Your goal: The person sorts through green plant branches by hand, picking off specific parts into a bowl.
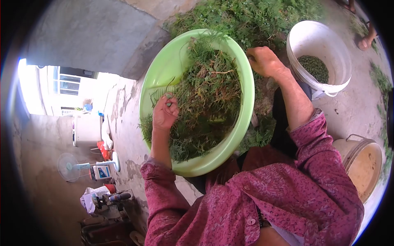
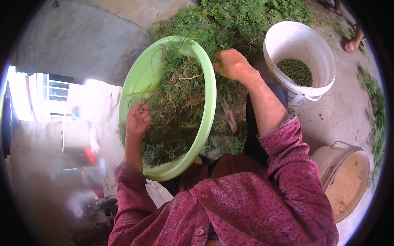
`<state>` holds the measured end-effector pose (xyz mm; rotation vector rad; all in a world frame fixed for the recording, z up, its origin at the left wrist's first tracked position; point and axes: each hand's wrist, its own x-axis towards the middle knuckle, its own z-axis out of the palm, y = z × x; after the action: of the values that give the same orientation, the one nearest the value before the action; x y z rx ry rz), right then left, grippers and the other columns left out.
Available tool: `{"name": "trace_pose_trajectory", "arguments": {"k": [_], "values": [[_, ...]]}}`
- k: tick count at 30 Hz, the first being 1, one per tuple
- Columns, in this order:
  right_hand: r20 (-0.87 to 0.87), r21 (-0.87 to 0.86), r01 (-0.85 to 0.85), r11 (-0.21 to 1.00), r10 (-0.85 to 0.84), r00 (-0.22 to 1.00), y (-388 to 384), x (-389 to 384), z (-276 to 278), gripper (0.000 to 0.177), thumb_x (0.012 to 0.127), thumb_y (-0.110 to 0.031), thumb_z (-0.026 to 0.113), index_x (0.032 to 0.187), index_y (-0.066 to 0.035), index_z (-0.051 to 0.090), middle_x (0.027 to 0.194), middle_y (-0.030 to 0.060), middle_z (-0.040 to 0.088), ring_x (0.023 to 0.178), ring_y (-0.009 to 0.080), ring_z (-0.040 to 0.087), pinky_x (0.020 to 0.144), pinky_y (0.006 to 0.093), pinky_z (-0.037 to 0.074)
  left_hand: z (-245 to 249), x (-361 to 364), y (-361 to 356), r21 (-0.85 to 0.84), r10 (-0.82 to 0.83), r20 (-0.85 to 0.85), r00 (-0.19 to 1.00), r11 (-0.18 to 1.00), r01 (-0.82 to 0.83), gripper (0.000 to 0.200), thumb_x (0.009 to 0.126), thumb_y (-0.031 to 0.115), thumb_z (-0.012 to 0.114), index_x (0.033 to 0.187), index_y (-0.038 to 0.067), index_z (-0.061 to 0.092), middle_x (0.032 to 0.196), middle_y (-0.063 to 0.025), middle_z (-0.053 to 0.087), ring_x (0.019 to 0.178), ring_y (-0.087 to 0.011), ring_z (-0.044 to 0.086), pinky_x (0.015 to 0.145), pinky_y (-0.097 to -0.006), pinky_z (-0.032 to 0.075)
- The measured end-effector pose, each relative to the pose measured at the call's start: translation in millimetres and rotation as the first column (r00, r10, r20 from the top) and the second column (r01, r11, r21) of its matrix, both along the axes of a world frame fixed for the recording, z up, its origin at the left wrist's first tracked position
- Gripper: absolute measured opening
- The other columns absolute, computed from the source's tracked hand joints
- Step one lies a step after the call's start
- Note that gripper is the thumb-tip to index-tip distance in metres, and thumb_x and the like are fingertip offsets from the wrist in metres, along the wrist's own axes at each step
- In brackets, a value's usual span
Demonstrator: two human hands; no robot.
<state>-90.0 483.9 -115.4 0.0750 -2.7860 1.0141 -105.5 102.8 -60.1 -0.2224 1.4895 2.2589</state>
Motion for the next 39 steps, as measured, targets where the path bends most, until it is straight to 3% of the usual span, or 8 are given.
{"name": "trace_pose_trajectory", "arguments": {"k": [8, 10, 14, 21, 24, 27, 29, 39], "values": [[0.049, -0.001, -0.009, 1.0, 0.01, 0.999, -5, 2, 0, 0.027, 0.077, -0.026, 0.059, 0.09, -0.002, 0.062, 0.085, 0.0203, 0.062, 0.086, 0.0355, 0.059, 0.077, 0.042, 0.048, -10, -3, 28, -0.499, -0.103, -0.128, 0.986, 0.866, 0.026, 0.013, 0.082, 0.013, 0.059, 0.091, 0.005, 0.062, 0.074, -0.0033, 0.06, 0.054, -0.0126, 0.049, 0.049, -0.025, 0.039], [0.065, -0.001, -0.014, 1.0, 0.014, 0.998, -4, 3, 3, 0.026, 0.077, -0.025, 0.059, 0.089, -0.002, 0.062, 0.085, 0.021, 0.061, 0.086, 0.0356, 0.06, 0.077, 0.0422, 0.048, -26, -7, 34, -0.914, -0.318, -0.212, 0.924, 0.4, -0.072, 0.014, 0.077, 0.011, 0.064, 0.086, 0.002, 0.067, 0.071, -0.0048, 0.064, 0.054, -0.0141, 0.055, 0.055, -0.025, 0.045], [0.018, -0.006, -0.03, 1.0, 0.03, 0.999, 0, 2, 0, 0.026, 0.077, -0.025, 0.059, 0.089, -0.001, 0.062, 0.085, 0.0214, 0.061, 0.086, 0.0358, 0.06, 0.077, 0.0425, 0.048, -21, -3, 46, -0.992, -0.501, -0.126, 0.856, 0.053, -0.115, 0.018, 0.071, 0.013, 0.068, 0.086, 0.003, 0.068, 0.078, -0.0113, 0.067, 0.068, -0.0159, 0.063, 0.067, -0.027, 0.048], [0.044, 0.01, -0.037, 0.999, 0.036, 0.998, -5, -3, 1, 0.027, 0.077, -0.023, 0.06, 0.092, -0.001, 0.062, 0.085, 0.0216, 0.061, 0.084, 0.0364, 0.06, 0.074, 0.0424, 0.048, -33, -5, 37, -0.973, -0.674, -0.193, 0.713, 0.037, -0.229, 0.018, 0.07, 0.013, 0.069, 0.085, 0.003, 0.068, 0.079, -0.0089, 0.067, 0.07, -0.0134, 0.063, 0.067, -0.0264, 0.049], [0.042, 0.002, -0.048, 0.999, 0.048, 0.998, -6, -1, 3, 0.027, 0.077, -0.023, 0.06, 0.093, -0.002, 0.062, 0.086, 0.0218, 0.061, 0.084, 0.0365, 0.06, 0.073, 0.0424, 0.048, -33, -3, 35, -0.961, -0.668, -0.273, 0.693, 0.157, -0.227, 0.019, 0.072, 0.012, 0.068, 0.088, 0.003, 0.067, 0.07, -0.0068, 0.064, 0.063, -0.0131, 0.059, 0.058, -0.0273, 0.048], [0.047, -0.01, -0.047, 0.999, 0.047, 0.998, -2, 0, 1, 0.027, 0.077, -0.026, 0.058, 0.09, -0.002, 0.062, 0.087, 0.0212, 0.061, 0.086, 0.0364, 0.059, 0.076, 0.0435, 0.048, -15, -1, 24, -0.719, -0.226, -0.021, 0.974, 0.68, 0.143, 0.019, 0.077, 0.011, 0.064, 0.093, 0.002, 0.06, 0.067, -0.0046, 0.057, 0.053, -0.0161, 0.051, 0.051, -0.0272, 0.042], [0.039, -0.009, -0.043, 0.999, 0.043, 0.998, -1, 1, 0, 0.027, 0.077, -0.025, 0.058, 0.091, -0.002, 0.062, 0.087, 0.0212, 0.061, 0.086, 0.0363, 0.059, 0.076, 0.0435, 0.048, -13, 2, 11, -0.195, -0.19, 0.026, 0.981, 0.962, 0.192, 0.015, 0.084, 0.015, 0.058, 0.096, 0.006, 0.054, 0.072, -0.0029, 0.052, 0.054, -0.0128, 0.044, 0.047, -0.0227, 0.034], [0.045, 0.004, -0.063, 0.998, 0.063, 0.997, -2, 4, 1, 0.026, 0.076, -0.022, 0.058, 0.091, -0.002, 0.061, 0.086, 0.0212, 0.061, 0.086, 0.0364, 0.059, 0.077, 0.0433, 0.048, 7, 14, 38, -0.029, 0.006, 0.025, 1.0, 1.0, -0.005, 0.012, 0.087, 0.018, 0.055, 0.091, 0.006, 0.053, 0.083, -0.0073, 0.054, 0.059, -0.0116, 0.045, 0.044, -0.0222, 0.034]]}}
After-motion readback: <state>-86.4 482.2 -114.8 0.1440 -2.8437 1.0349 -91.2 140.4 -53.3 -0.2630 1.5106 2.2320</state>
